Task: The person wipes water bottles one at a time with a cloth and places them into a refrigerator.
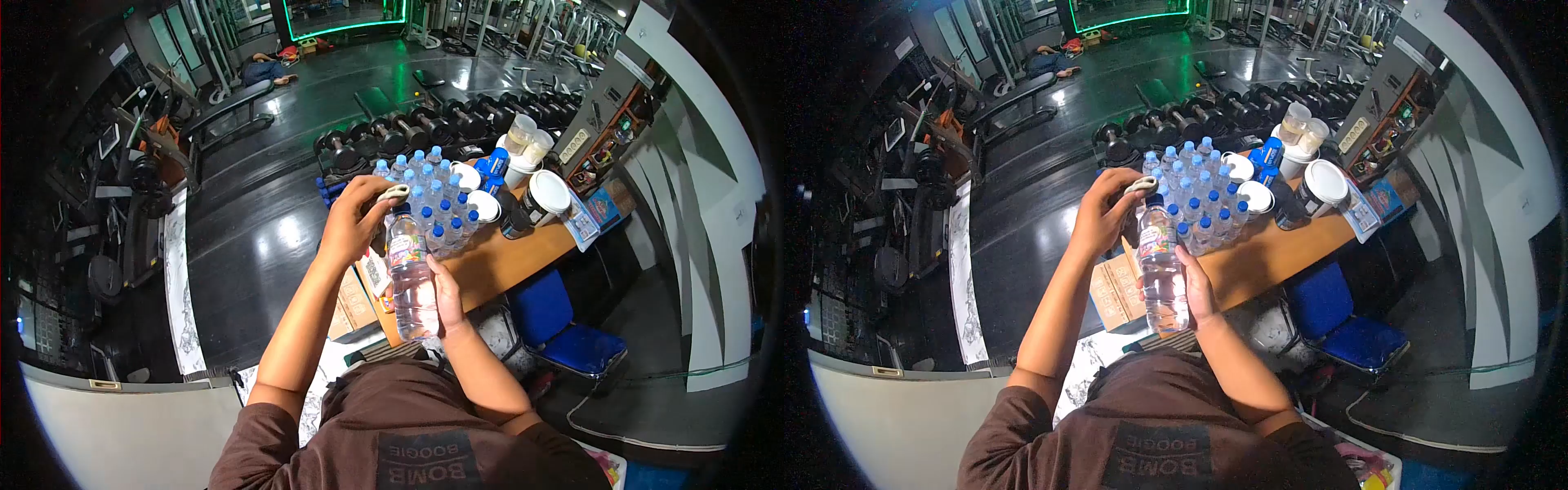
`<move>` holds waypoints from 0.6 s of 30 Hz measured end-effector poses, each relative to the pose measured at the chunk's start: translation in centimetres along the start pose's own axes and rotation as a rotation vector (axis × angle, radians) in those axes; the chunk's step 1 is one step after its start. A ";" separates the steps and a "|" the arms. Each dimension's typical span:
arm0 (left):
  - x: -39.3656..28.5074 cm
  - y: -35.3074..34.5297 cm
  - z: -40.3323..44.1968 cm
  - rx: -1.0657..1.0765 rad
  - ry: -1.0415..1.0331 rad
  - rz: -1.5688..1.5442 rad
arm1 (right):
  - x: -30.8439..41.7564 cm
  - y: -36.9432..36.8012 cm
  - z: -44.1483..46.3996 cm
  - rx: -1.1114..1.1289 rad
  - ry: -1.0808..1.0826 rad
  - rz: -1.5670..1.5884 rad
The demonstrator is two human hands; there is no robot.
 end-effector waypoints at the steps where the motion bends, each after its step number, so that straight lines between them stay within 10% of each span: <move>1: 0.0 -0.2 0.2 0.001 0.001 0.000 | -0.1 0.0 0.0 -0.002 -0.004 -0.012; 18: -4.2 -4.2 -4.5 0.209 -0.177 0.259 | -0.7 3.4 1.3 -0.115 0.072 0.056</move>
Point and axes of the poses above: each hand's wrist, its own z-axis towards the middle knuckle, its own y-axis out of the back of the hand, x = y × z, the point moved 5 cm from there along z, towards the middle knuckle, and after that the axes turned 7 degrees about -z, right-handed, at the moved point
